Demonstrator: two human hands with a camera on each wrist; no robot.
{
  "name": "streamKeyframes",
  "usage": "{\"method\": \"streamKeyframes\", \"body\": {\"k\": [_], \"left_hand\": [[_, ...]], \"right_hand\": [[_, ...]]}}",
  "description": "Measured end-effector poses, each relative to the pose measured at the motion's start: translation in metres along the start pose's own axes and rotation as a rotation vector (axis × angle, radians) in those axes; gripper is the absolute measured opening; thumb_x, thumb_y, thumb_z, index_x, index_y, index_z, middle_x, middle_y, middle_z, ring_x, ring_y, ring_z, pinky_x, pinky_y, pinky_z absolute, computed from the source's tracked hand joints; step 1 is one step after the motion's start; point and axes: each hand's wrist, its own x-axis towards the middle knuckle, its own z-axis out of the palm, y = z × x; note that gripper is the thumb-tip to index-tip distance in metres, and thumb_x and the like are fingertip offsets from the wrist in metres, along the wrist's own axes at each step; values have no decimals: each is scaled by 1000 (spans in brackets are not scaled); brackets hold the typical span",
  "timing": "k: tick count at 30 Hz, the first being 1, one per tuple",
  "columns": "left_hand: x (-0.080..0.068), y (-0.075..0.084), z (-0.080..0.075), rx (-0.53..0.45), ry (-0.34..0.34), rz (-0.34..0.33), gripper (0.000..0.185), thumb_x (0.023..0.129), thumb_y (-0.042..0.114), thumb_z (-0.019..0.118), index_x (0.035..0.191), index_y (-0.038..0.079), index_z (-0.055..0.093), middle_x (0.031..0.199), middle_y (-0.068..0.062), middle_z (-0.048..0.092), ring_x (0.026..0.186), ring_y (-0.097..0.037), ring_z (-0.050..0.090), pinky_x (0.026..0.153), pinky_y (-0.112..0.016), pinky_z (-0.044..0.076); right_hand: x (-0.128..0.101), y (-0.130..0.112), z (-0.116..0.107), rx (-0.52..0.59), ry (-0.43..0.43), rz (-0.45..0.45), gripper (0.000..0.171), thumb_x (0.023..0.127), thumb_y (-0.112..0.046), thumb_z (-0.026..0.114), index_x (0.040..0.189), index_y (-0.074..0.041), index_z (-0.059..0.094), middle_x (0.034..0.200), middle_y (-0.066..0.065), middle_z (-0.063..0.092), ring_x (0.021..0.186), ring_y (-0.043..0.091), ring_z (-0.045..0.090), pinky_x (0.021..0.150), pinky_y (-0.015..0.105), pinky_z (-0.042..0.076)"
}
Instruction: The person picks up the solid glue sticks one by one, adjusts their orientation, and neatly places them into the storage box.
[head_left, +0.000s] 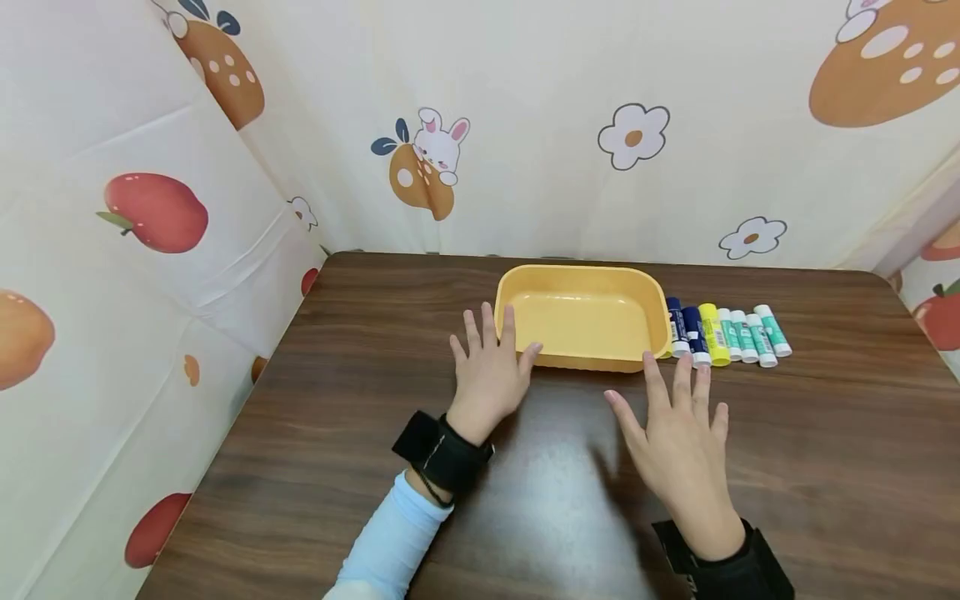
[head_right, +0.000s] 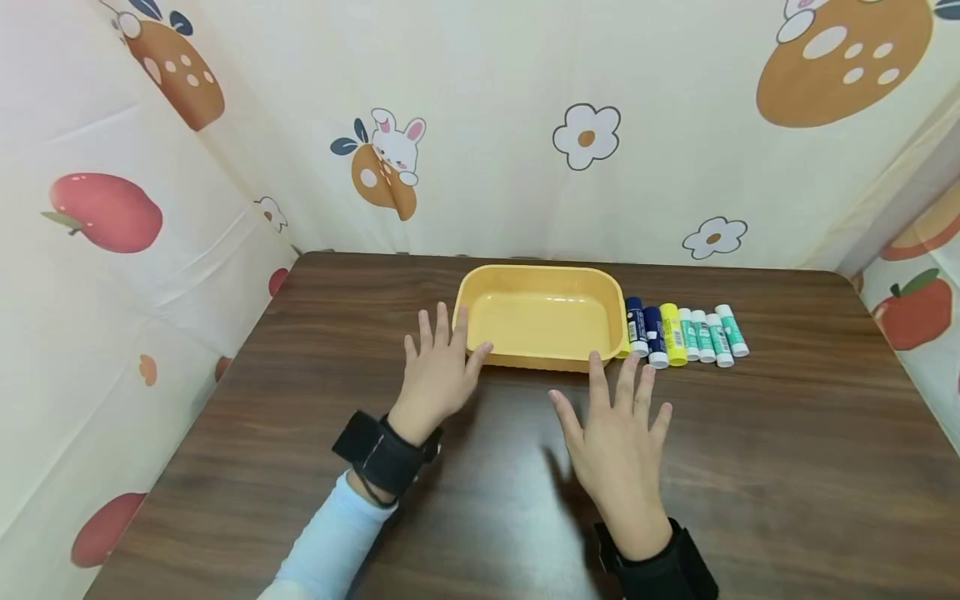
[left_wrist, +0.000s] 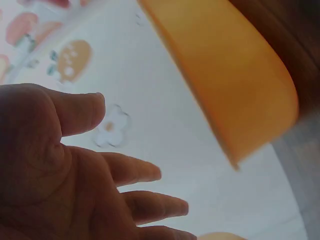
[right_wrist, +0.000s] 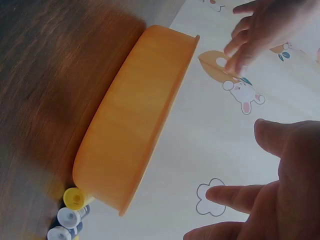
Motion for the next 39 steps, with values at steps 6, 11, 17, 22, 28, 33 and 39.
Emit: {"method": "streamKeyframes", "body": {"k": [6,11,17,22,28,33,39], "left_hand": [[39,-12,6,-35,7,-81,67,99,48,31,152,14,9,156,-20,10,144,-42,2,109,-64,14],[59,-19,14,-56,-10,-124,66,99,43,36,152,16,8,156,-19,13,143,-42,8,109,-63,18],[68,-23,24,-96,-27,-112,64,99,39,39,152,19,9,156,-17,17,142,-42,14,108,-62,21],[72,-24,29,-103,-41,-133,62,100,35,37,152,20,8,155,-14,22,141,-41,20,108,-59,25],[76,-24,29,-113,-95,-161,60,99,23,34,152,21,7,154,-8,27,141,-37,26,107,-57,29],[77,-21,28,-117,-124,-163,66,96,17,38,152,21,3,154,-7,27,141,-35,25,107,-56,29],[77,-22,28,-117,-136,-162,68,96,16,39,152,19,1,155,-8,26,141,-36,24,108,-56,28]], "right_hand": [[3,3,0,-7,5,5,77,93,-63,27,151,-13,16,153,30,1,140,48,-6,98,76,7],[3,7,2,-13,0,21,79,93,-64,27,151,-12,16,152,32,4,140,50,-4,98,76,8],[5,14,2,-9,5,29,79,93,-64,28,151,-12,17,152,31,3,141,49,-4,98,76,9],[7,19,4,-5,2,35,78,93,-64,28,151,-12,17,153,30,2,140,49,-3,98,76,9],[12,26,2,-6,-10,45,79,93,-64,28,151,-11,17,152,32,3,140,50,-2,98,76,10],[26,49,-16,-34,66,11,75,95,-57,32,148,-5,22,147,38,13,136,54,14,93,75,21],[62,97,-55,-55,167,108,72,97,-50,35,145,2,26,145,39,18,121,61,30,83,74,30]]}}
